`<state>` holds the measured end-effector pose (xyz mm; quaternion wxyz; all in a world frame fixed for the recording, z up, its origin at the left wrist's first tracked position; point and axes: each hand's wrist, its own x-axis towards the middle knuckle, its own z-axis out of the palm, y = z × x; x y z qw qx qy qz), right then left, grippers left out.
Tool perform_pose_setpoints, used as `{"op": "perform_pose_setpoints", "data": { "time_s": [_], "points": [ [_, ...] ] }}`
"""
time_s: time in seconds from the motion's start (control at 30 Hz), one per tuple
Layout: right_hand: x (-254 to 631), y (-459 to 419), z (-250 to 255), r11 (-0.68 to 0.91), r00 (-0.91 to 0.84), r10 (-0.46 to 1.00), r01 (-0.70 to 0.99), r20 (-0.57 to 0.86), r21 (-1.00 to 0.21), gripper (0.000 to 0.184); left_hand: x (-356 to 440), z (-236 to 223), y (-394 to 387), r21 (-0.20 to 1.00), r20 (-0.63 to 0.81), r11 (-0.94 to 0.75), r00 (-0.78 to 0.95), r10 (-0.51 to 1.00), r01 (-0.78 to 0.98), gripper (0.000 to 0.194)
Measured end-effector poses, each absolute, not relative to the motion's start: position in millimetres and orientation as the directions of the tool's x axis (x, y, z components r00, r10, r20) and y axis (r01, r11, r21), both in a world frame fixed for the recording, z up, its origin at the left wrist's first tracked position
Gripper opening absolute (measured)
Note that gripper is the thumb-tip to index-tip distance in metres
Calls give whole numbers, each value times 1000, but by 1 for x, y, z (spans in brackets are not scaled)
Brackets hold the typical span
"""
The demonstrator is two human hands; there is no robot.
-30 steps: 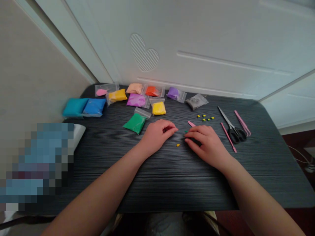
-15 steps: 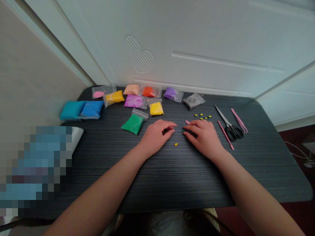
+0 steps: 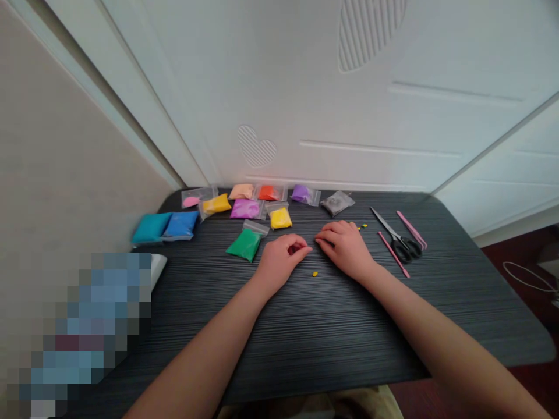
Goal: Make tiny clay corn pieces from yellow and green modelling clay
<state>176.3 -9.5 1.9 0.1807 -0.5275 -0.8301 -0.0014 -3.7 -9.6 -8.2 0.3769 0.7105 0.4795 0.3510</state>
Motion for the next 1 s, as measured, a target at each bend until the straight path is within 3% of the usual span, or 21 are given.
{"op": "perform_pose_setpoints", "data": {
  "time_s": [0.23, 0.4, 0.5, 0.7, 1.0],
  "points": [
    [164, 6, 0, 462, -411, 858, 880, 310, -111, 20, -5, -10, -9, 937, 126, -195, 242, 962, 288, 20],
    [172, 4, 3, 442, -376, 866, 884, 329, -153, 22, -4, -12, -9, 958, 97, -160, 256, 962, 238, 34],
    [180, 2, 6, 422, -341, 876, 884, 340, -202, 23, -4, -13, -8, 948, 108, -176, 253, 961, 264, 28],
    [208, -21, 10, 354, -240, 914, 865, 326, -355, 21, -2, -12, -10, 811, 215, -335, 288, 933, 480, 14],
    [217, -47, 4, 315, -223, 946, 814, 237, -488, 19, 15, -12, -10, 629, 307, -527, 440, 844, 572, 20]
  ]
}}
